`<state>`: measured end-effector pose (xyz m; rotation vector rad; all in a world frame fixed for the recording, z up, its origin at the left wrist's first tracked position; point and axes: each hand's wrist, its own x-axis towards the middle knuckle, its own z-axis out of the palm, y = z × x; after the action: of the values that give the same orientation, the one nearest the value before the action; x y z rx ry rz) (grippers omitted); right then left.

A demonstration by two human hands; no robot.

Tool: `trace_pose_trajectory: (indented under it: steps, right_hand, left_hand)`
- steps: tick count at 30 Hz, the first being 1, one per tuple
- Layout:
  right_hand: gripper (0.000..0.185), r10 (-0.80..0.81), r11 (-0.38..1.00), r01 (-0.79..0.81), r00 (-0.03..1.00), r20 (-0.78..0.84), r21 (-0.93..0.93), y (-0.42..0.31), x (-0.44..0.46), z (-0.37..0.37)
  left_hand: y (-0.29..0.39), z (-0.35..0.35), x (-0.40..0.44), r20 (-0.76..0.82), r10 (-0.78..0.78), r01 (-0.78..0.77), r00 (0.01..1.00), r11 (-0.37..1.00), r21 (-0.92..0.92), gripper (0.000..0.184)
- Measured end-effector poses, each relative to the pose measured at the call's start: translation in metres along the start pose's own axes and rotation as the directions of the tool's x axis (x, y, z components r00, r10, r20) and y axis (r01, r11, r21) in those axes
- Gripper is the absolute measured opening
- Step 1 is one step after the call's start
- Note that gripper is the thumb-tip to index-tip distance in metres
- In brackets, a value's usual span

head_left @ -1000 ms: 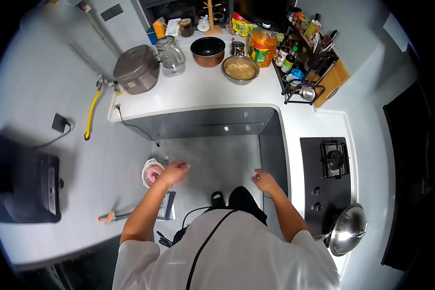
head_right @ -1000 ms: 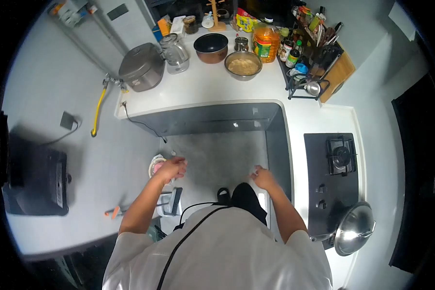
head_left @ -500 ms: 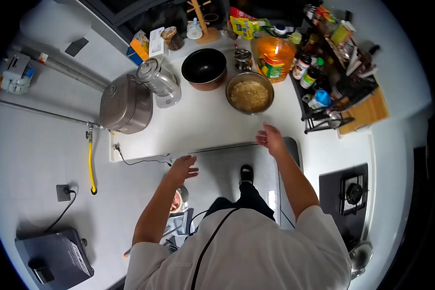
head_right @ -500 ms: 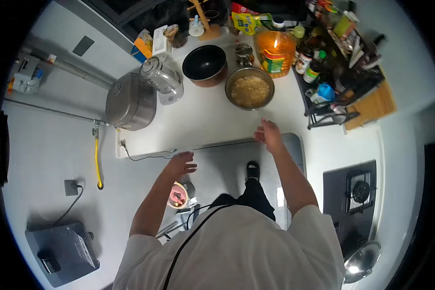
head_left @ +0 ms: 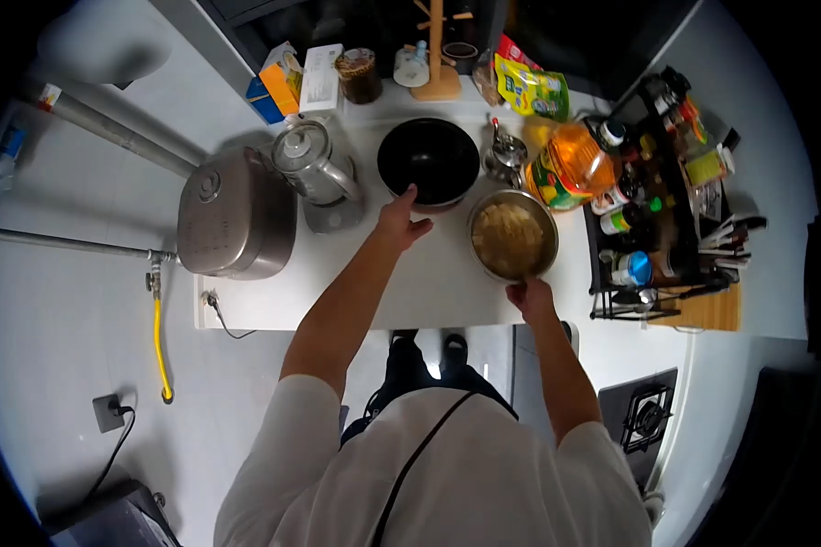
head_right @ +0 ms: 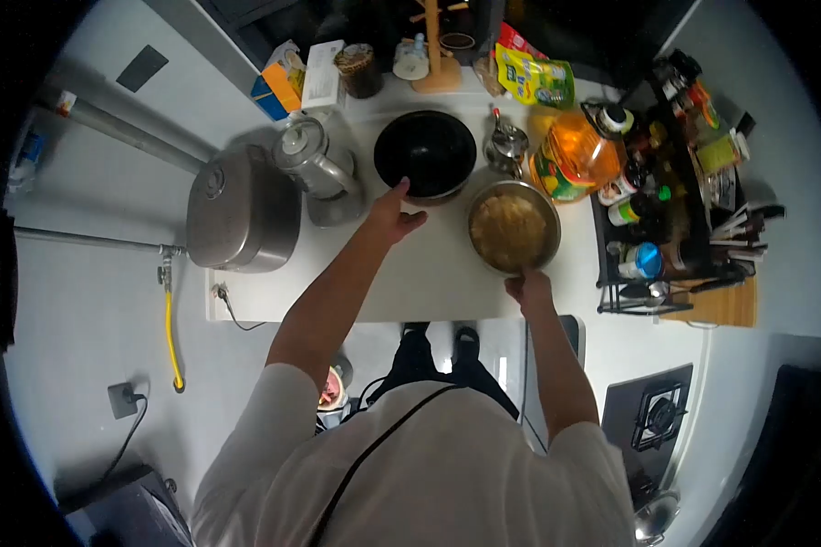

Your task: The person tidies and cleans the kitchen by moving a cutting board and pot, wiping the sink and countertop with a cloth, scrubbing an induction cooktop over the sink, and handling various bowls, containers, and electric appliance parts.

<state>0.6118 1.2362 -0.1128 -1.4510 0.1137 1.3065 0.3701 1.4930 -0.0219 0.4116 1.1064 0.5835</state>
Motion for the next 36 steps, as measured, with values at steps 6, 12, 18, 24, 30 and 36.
trace_pose_trajectory:
  steps: [6, 12, 18, 24, 30, 36]
  right_hand:
    - [0.031, 0.106, 0.994, -0.102, 0.987, -0.121, 0.036, -0.001, 0.005, 0.009]
    - [0.039, 0.099, 0.992, -0.089, 0.989, -0.108, 0.095, 0.005, 0.003, 0.013]
    - [0.034, -0.017, 0.997, 0.036, 0.961, -0.278, 0.065, 0.017, 0.014, 0.021]
    - [0.025, -0.036, 0.989, 0.085, 0.930, -0.365, 0.120, 0.034, -0.027, 0.012]
    - [0.029, -0.078, 0.974, 0.174, 0.862, -0.501, 0.147, 0.083, -0.112, -0.035]
    - [0.025, 0.003, 0.939, 0.232, 0.734, -0.679, 0.255, 0.141, -0.233, -0.088]
  left_hand:
    - [0.008, -0.009, 0.052, 0.006, -0.113, 0.114, 0.994, 0.990, -0.082, 0.044]
    - [0.017, -0.020, 0.068, 0.072, -0.140, 0.141, 0.988, 0.990, -0.006, 0.045]
    - [0.017, -0.058, 0.037, 0.060, -0.232, 0.228, 0.971, 0.971, 0.069, 0.045]
    - [0.031, -0.107, 0.003, 0.062, -0.353, 0.323, 0.934, 0.904, 0.280, 0.039]
    - [0.034, -0.101, -0.033, 0.104, -0.376, 0.283, 0.921, 0.828, 0.484, 0.042]
    - [-0.009, -0.053, -0.073, 0.129, -0.490, 0.282, 0.862, 0.675, 0.682, 0.037]
